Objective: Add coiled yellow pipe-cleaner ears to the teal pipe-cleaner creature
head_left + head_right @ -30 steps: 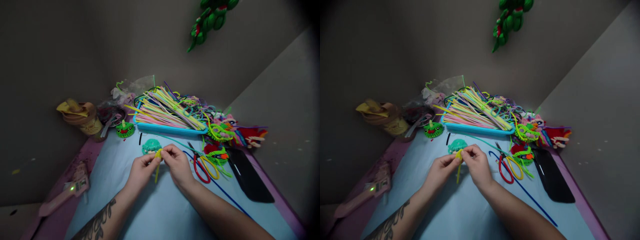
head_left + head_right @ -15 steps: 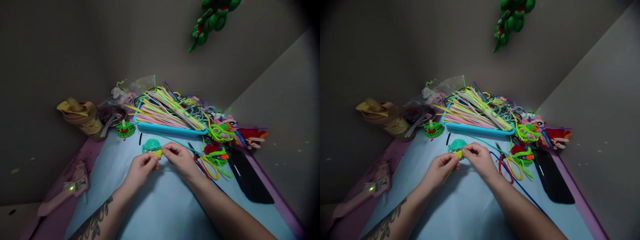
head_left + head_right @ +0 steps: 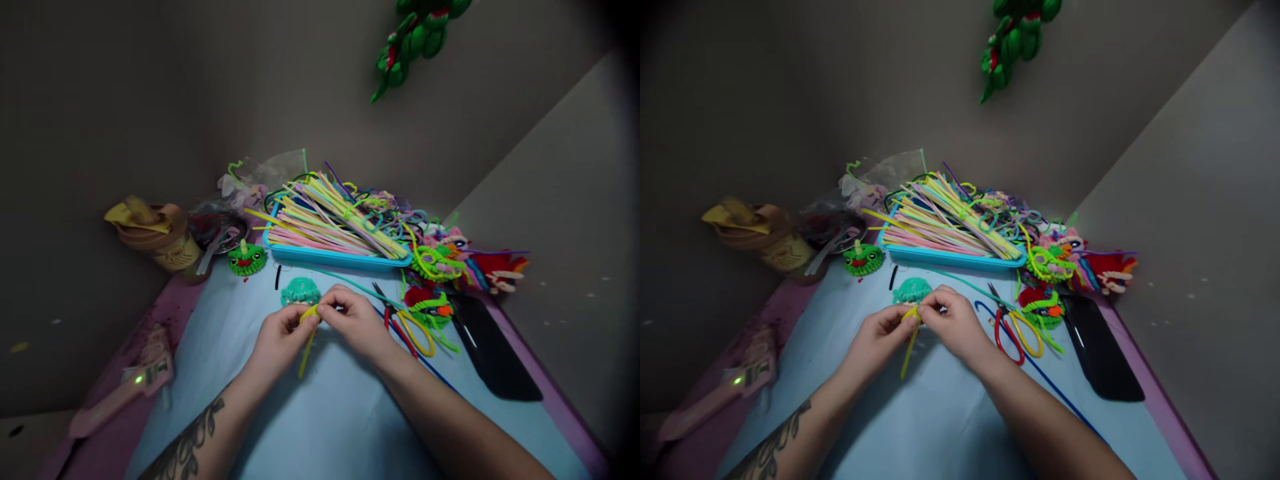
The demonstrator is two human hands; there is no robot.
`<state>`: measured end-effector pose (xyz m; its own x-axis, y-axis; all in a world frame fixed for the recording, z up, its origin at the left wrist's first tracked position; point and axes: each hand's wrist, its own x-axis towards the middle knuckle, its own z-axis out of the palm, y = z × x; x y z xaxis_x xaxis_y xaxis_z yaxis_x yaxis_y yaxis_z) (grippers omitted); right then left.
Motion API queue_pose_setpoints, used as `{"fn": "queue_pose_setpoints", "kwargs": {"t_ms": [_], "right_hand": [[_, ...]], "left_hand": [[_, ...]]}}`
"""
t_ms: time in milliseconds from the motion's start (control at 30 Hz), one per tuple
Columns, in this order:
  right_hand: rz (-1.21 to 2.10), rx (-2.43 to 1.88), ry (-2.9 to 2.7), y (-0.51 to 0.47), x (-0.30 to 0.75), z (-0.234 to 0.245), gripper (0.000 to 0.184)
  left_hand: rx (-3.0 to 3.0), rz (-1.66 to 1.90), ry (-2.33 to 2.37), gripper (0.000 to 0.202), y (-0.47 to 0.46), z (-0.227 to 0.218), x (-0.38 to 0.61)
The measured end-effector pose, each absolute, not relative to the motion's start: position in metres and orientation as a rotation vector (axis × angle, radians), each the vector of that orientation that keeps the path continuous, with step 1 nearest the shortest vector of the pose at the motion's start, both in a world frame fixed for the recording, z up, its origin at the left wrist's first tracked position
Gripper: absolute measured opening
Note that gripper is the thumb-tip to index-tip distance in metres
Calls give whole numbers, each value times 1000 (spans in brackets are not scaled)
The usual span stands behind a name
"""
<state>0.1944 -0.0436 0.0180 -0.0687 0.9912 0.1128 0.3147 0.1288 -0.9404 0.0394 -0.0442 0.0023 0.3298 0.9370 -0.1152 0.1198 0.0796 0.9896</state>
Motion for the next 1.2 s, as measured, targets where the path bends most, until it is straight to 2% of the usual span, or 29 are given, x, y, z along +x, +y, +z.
{"fn": "queue_pose_setpoints", "kwargs": {"t_ms": [333, 733, 1033, 1200], "right_hand": [[1027, -1325, -1566, -45, 192, 14, 10], [996, -1342, -1544, -46, 191, 15, 13], [1244, -1260, -1317, -44, 188, 6, 16], [1221, -1258, -1237, -47, 185, 2, 14]], "left_hand": [[1435, 933, 1215, 23, -41, 4, 34], [1372, 913, 1221, 23, -40, 6, 33], [1200, 930, 1153, 23, -39, 6, 34], [1138, 965, 1158, 21, -40, 5, 36]]}}
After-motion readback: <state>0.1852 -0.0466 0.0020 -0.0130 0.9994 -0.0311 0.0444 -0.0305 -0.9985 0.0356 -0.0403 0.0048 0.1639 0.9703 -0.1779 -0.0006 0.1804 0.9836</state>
